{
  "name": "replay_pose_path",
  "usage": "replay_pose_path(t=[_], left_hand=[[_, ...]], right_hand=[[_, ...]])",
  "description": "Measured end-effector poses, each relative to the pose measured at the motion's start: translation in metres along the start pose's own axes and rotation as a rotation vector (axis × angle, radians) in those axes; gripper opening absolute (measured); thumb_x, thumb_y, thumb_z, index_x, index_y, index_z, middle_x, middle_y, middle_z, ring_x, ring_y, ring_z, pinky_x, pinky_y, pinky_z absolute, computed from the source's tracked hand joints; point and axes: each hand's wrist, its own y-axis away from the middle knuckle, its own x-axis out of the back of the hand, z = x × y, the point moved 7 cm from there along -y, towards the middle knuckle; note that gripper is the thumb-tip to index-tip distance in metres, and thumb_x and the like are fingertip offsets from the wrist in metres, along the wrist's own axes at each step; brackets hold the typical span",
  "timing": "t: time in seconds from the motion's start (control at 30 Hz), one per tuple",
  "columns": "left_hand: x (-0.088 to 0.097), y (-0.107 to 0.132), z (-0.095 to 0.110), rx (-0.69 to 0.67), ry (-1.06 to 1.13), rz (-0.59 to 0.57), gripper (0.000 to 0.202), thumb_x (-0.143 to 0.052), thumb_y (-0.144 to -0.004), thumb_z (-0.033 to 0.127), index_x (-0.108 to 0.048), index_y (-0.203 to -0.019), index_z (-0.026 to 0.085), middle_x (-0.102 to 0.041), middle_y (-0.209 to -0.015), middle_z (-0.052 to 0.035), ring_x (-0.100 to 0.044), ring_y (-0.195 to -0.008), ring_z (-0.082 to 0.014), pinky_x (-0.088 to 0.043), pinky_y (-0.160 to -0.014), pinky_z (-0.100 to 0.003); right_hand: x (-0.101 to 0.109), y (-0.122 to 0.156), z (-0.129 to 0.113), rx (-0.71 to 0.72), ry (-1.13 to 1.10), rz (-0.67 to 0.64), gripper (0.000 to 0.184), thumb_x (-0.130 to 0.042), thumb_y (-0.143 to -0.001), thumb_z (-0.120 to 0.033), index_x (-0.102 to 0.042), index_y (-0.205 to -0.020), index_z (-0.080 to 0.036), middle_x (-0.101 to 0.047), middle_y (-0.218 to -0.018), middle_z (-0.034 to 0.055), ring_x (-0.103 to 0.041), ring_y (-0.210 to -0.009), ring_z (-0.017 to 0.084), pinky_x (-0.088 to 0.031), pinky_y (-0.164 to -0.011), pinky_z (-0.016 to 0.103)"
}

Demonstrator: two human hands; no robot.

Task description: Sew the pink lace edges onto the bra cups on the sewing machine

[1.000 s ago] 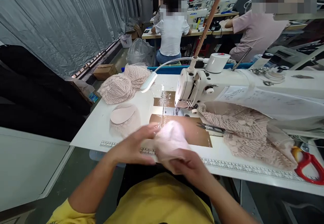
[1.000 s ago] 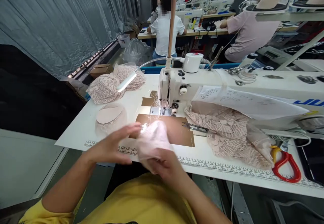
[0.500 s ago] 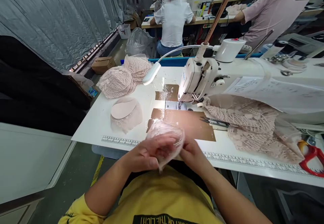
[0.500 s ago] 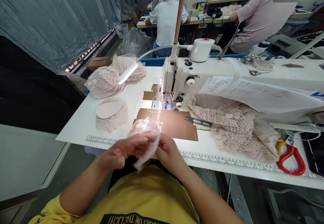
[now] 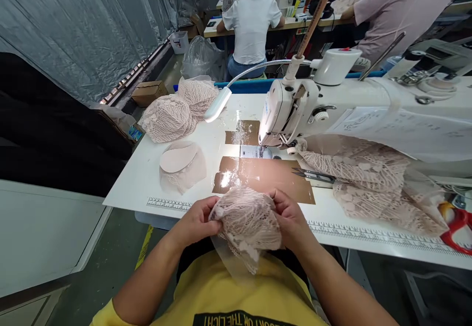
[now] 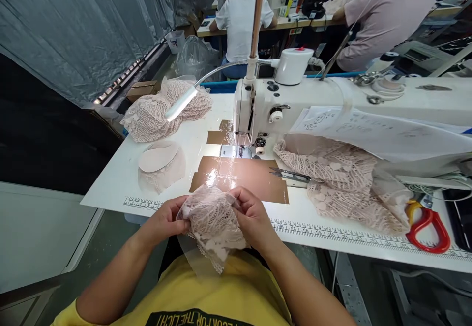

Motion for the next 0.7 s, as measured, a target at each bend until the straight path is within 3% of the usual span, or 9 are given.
replay_pose_path(t=[0.1,0.17,0.27,0.37,0.47,0.57,0.63,0.7], left_hand=[[0.006,0.003,-0.004,0.014,0.046,0.082,0.016,-0.066,-0.066,0.015,-0.064,-0.082,0.014,-0.053,-0.063,0.0039,-0.046,-0.054,-0.0071,-0.041,-0.052,-0.019],[0.008,0.003,-0.007,0.004,0.086,0.107,0.012,-0.068,-0.067,0.020,-0.061,-0.075,0.014,-0.053,-0.061,0.0030,-0.047,-0.052,-0.0077,-0.043,-0.050,-0.020],[0.013,0.002,-0.011,-0.025,0.189,0.196,0.023,-0.074,-0.068,0.031,-0.063,-0.077,0.014,-0.057,-0.063,0.0010,-0.051,-0.053,-0.0092,-0.045,-0.048,-0.020],[0.017,0.001,-0.013,-0.040,0.263,0.316,0.030,-0.077,-0.067,0.038,-0.066,-0.083,0.015,-0.061,-0.066,0.0004,-0.055,-0.056,-0.0104,-0.046,-0.048,-0.020],[0.017,-0.001,-0.015,-0.074,0.326,0.393,0.032,-0.068,-0.076,0.048,-0.068,-0.085,0.017,-0.067,-0.072,-0.0019,-0.062,-0.066,-0.0161,-0.051,-0.056,-0.026],[0.023,-0.001,-0.021,-0.096,0.357,0.468,0.038,-0.058,-0.081,0.055,-0.068,-0.082,0.018,-0.070,-0.078,-0.0038,-0.066,-0.081,-0.0216,-0.054,-0.068,-0.031],[0.031,0.001,-0.019,-0.107,0.280,0.479,0.044,-0.052,-0.084,0.059,-0.067,-0.078,0.017,-0.071,-0.082,-0.0060,-0.066,-0.087,-0.0230,-0.054,-0.071,-0.032],[0.039,0.003,-0.001,-0.218,0.089,0.452,0.045,-0.053,-0.083,0.059,-0.066,-0.089,0.017,-0.069,-0.103,-0.0096,-0.062,-0.102,-0.0252,-0.053,-0.080,-0.034]], right_hand=[[0.013,-0.001,-0.005,0.124,-0.001,0.169,0.033,-0.077,-0.070,-0.035,-0.046,-0.072,-0.022,-0.040,-0.060,-0.0079,-0.034,-0.051,0.007,-0.032,-0.047,0.018],[0.019,0.000,-0.007,0.193,0.058,0.231,0.034,-0.075,-0.071,-0.037,-0.045,-0.072,-0.022,-0.040,-0.063,-0.0067,-0.034,-0.054,0.008,-0.031,-0.049,0.019],[0.021,0.000,-0.001,0.156,0.166,0.227,0.027,-0.063,-0.082,-0.047,-0.055,-0.081,-0.022,-0.047,-0.068,-0.0031,-0.037,-0.057,0.011,-0.033,-0.052,0.022],[0.016,-0.002,0.005,0.089,0.175,0.141,0.039,-0.047,-0.088,-0.058,-0.060,-0.090,-0.021,-0.047,-0.066,-0.0015,-0.038,-0.056,0.013,-0.034,-0.053,0.025],[0.012,-0.005,0.002,0.120,0.160,0.104,0.031,-0.063,-0.080,-0.051,-0.059,-0.076,-0.021,-0.048,-0.068,-0.0013,-0.042,-0.061,0.013,-0.037,-0.058,0.026],[0.017,-0.006,-0.005,0.165,0.097,0.179,0.032,-0.071,-0.075,-0.043,-0.051,-0.064,-0.021,-0.047,-0.066,-0.0021,-0.043,-0.063,0.013,-0.039,-0.059,0.025],[0.020,-0.006,-0.008,0.173,0.035,0.200,0.033,-0.071,-0.075,-0.044,-0.049,-0.065,-0.021,-0.047,-0.065,-0.0024,-0.042,-0.061,0.013,-0.039,-0.058,0.025],[0.018,-0.006,-0.012,0.171,0.042,0.154,0.032,-0.072,-0.074,-0.042,-0.051,-0.065,-0.021,-0.049,-0.066,-0.0023,-0.044,-0.061,0.012,-0.040,-0.058,0.025]])
